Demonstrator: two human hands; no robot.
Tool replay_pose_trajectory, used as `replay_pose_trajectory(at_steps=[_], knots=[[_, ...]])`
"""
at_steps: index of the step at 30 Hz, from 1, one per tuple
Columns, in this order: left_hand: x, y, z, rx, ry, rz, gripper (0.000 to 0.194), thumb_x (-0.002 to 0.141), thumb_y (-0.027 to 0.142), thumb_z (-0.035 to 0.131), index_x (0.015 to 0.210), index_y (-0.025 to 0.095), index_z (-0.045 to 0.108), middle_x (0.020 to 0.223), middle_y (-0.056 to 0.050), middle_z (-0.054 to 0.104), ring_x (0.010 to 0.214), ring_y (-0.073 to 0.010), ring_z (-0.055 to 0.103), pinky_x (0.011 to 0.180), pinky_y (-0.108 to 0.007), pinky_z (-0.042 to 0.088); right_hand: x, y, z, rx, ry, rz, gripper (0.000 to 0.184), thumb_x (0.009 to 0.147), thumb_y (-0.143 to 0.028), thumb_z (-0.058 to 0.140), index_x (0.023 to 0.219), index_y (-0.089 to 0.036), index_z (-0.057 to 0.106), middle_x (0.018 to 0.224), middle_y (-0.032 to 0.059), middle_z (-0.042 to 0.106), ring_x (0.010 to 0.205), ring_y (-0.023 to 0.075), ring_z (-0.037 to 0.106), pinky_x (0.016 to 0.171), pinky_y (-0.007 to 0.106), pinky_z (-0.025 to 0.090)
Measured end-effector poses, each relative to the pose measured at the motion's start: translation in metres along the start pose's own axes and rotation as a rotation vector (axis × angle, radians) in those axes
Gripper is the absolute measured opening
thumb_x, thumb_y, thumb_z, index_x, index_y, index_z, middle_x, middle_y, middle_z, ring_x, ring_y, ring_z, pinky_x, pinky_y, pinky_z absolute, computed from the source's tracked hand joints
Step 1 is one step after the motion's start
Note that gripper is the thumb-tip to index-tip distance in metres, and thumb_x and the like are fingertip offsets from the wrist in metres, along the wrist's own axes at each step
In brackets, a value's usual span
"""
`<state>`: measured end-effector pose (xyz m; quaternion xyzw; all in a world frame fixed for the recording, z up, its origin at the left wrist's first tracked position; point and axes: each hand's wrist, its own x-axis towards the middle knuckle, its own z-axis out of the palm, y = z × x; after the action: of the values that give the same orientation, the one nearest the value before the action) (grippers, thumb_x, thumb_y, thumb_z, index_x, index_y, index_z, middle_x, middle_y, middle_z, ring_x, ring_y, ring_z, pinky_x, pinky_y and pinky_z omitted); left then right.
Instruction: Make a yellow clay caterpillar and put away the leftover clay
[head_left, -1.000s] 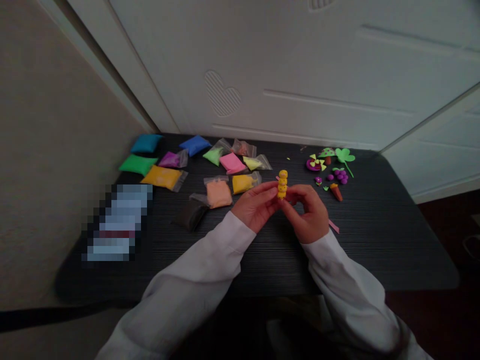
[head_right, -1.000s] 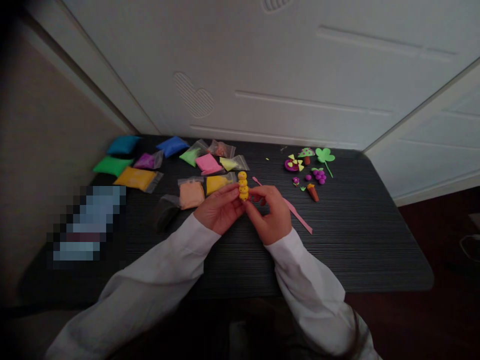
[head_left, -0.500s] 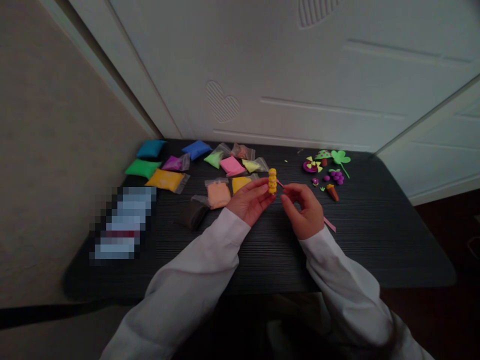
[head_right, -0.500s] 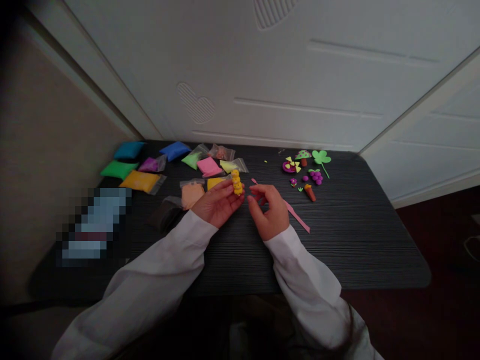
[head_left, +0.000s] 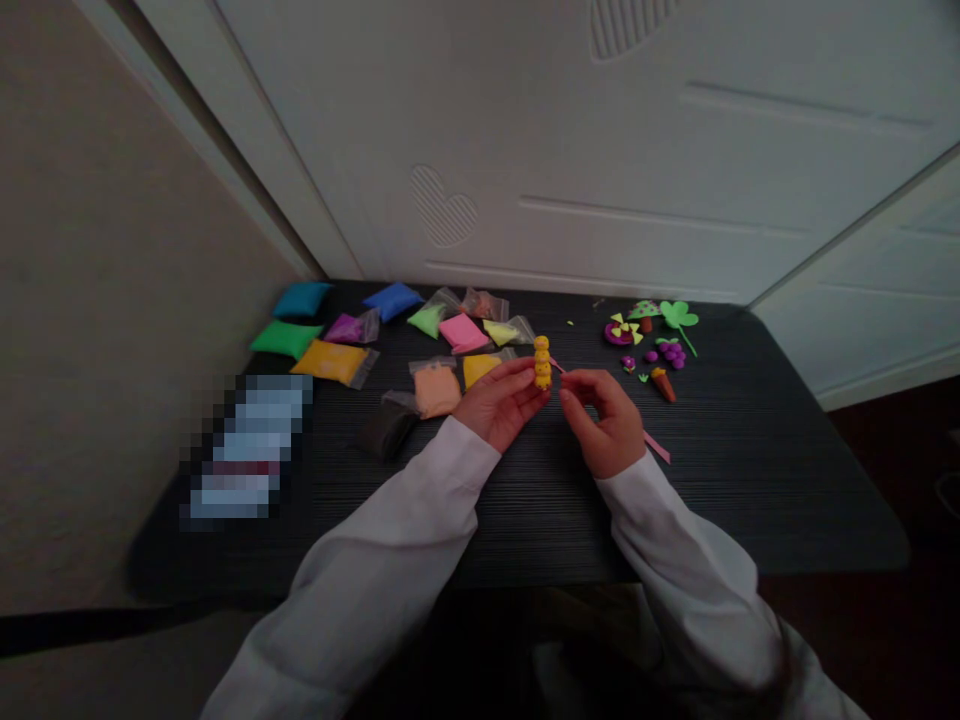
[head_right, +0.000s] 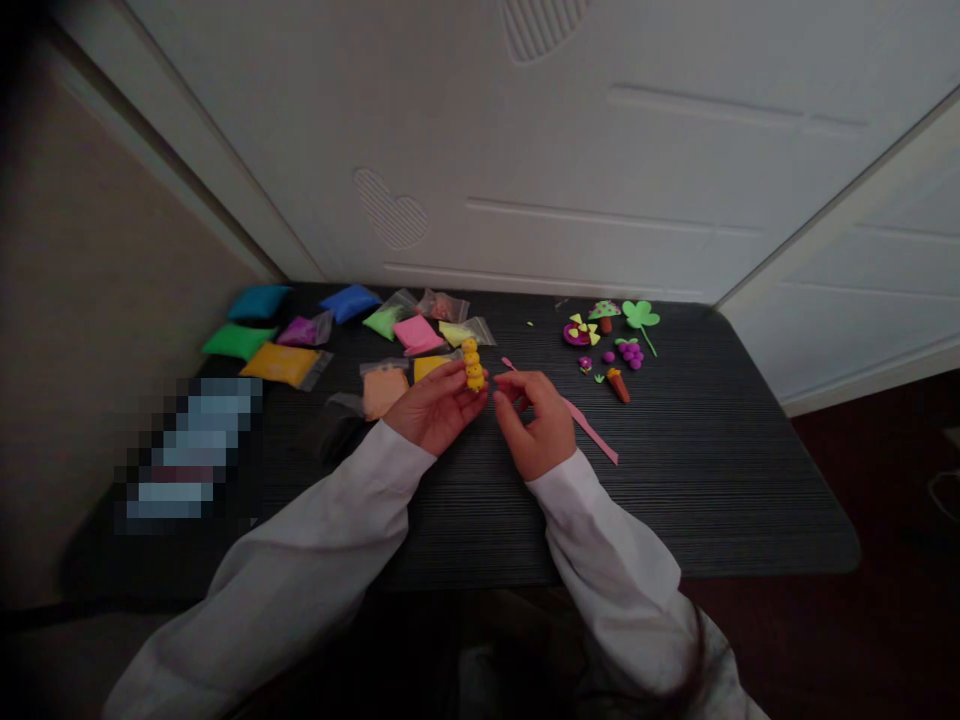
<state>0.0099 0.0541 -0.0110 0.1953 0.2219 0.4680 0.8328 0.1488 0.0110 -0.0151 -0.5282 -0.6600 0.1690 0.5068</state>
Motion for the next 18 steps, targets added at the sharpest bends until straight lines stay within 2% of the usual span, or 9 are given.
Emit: replay_pose_trajectory(at_steps=[7, 18], knots=[[-0.001, -0.003, 0.000, 0.016, 0.018, -0.009, 0.015, 0.070, 0.005, 0.058, 0.079, 0.014, 0.065, 0.076, -0.003, 0.069, 0.068, -0.0116, 0.065, 0.062, -0.020, 0.051, 0.000, -0.003, 0.003, -0.049, -0.005, -0.049, 0.035, 0.070, -0.022, 0.063, 0.102, -0.020, 0.050, 0.090, 0.0034, 0.055, 0.071, 0.0129, 0.053, 0.061, 0.029, 0.046], [-0.002, -0.013, 0.004, 0.026, -0.029, -0.013, 0.017, 0.067, 0.005, 0.062, 0.080, 0.014, 0.064, 0.080, -0.002, 0.069, 0.071, -0.0115, 0.065, 0.067, -0.021, 0.050, -0.003, -0.010, 0.004, -0.184, 0.056, -0.106, 0.027, 0.072, -0.026, 0.061, 0.095, -0.019, 0.049, 0.088, 0.0048, 0.055, 0.073, 0.0148, 0.052, 0.064, 0.032, 0.045]])
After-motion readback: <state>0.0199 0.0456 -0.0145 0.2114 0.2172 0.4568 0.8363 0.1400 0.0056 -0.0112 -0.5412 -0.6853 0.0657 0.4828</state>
